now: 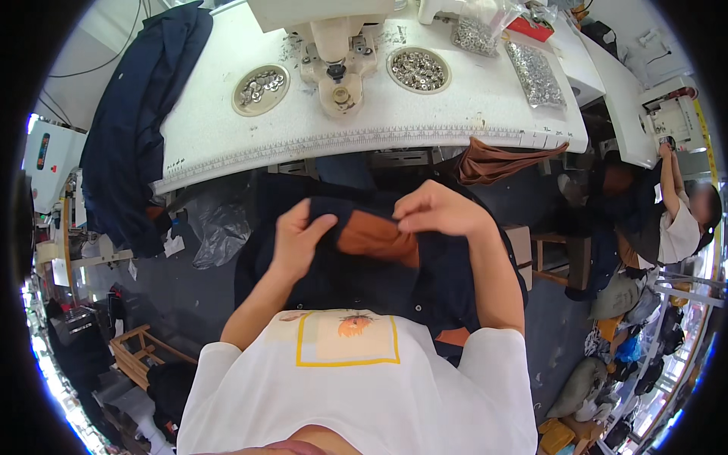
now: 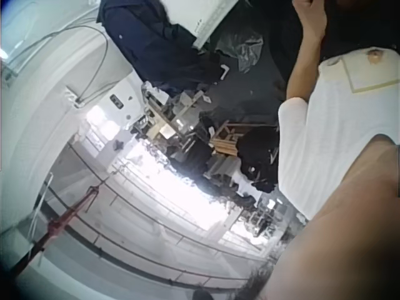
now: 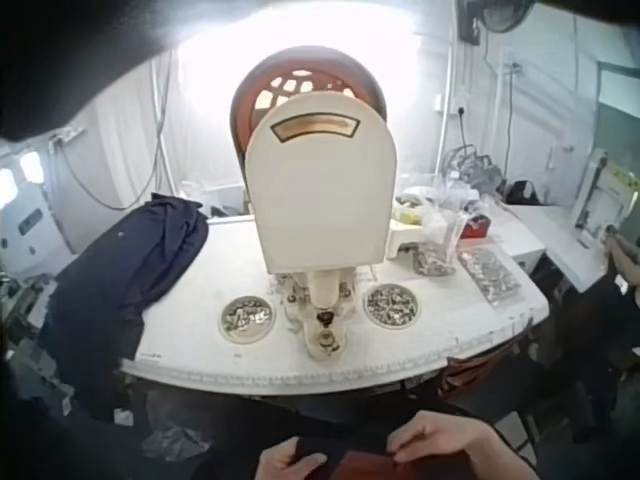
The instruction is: Using a mechanical press machine to attach grommets or snaps to different pieces of clothing.
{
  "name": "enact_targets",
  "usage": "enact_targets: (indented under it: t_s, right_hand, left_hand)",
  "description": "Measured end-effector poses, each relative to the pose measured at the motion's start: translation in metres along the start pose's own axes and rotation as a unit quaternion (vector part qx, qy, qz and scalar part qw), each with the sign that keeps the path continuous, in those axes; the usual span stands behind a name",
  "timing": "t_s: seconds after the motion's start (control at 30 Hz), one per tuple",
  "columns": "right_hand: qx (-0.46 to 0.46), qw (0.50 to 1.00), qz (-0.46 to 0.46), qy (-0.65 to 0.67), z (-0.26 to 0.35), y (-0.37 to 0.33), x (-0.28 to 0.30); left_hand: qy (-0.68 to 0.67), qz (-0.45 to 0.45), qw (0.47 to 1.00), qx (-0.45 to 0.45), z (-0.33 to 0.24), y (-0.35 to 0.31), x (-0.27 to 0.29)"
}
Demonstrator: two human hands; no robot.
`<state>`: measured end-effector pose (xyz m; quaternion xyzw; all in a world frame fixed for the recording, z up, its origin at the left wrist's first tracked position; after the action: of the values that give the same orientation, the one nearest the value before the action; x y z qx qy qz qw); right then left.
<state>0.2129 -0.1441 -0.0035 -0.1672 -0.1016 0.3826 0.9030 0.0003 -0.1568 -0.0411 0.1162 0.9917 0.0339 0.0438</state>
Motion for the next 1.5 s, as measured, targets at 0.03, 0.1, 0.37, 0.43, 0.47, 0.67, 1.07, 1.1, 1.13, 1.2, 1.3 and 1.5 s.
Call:
enact_targets:
  t_s: [0.03,0.1,0.37,0.43,0.47,0.67,1.07,1.1,1.13,1.2,1.3,1.5]
  right_hand:
    - [-0.003,1.0,-0.008,-0.004,-0.026,0.007,0.008]
    - [-0.068,0.997,-0.039,-0.019,-0.068,0.026,0.026]
    - [-0.016,0.795,-0.524,-0.305,0.023,0.029,0.161]
    - [-0.039,0.787,-0.507,-0.35,0.021,0.047,0.172]
    - [-0.06,0.778,-0.485,-0.394,0.022,0.059,0.172]
    - [-0.103,0.758,-0.434,-0.476,0.023,0.085,0.174]
    - [0.009,0.905,-0.425,-0.006,0.056,0.093,0.125]
    - [0.007,0.924,-0.371,0.09,0.06,0.101,0.111]
    - [0.005,0.924,-0.371,0.092,0.062,0.104,0.105]
    - [-0.019,0.934,-0.311,0.175,0.061,0.114,0.095]
    - [-0.008,0.918,-0.311,0.244,0.053,0.115,0.093]
    - [0.003,0.912,-0.286,0.293,0.049,0.121,0.086]
  left_hand:
    - [-0.104,-0.02,0.991,0.076,0.024,0.0,-0.011]
    - [-0.079,-0.022,0.993,0.084,0.05,-0.002,-0.012]
    - [-0.087,-0.017,0.99,0.11,0.032,0.006,-0.004]
    - [-0.09,-0.024,0.991,0.1,0.029,0.009,-0.007]
    - [-0.092,-0.035,0.991,0.093,0.027,0.01,-0.006]
    - [-0.067,-0.023,0.993,0.099,0.037,0.009,0.005]
    - [-0.064,-0.012,0.992,0.105,0.026,0.014,0.006]
    - [-0.064,-0.011,0.992,0.107,0.025,0.015,0.006]
    - [-0.062,-0.007,0.993,0.099,0.021,0.016,0.005]
    - [-0.059,-0.004,0.994,0.089,0.019,0.017,0.006]
    - [-0.046,-0.003,0.996,0.076,0.019,0.016,0.007]
    - [-0.039,-0.009,0.996,0.081,0.022,0.015,0.008]
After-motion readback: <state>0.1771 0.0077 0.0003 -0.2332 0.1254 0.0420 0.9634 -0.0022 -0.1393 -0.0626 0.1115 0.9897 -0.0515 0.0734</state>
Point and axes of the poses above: each hand's wrist, its own y-axis towards the middle knuckle, its own x-axis out of the back of the hand, z = x × y, the point moved 6 cm from there along y, towards the middle knuckle, and after that the axes turned 10 degrees about -x, right-handed, at the moved point
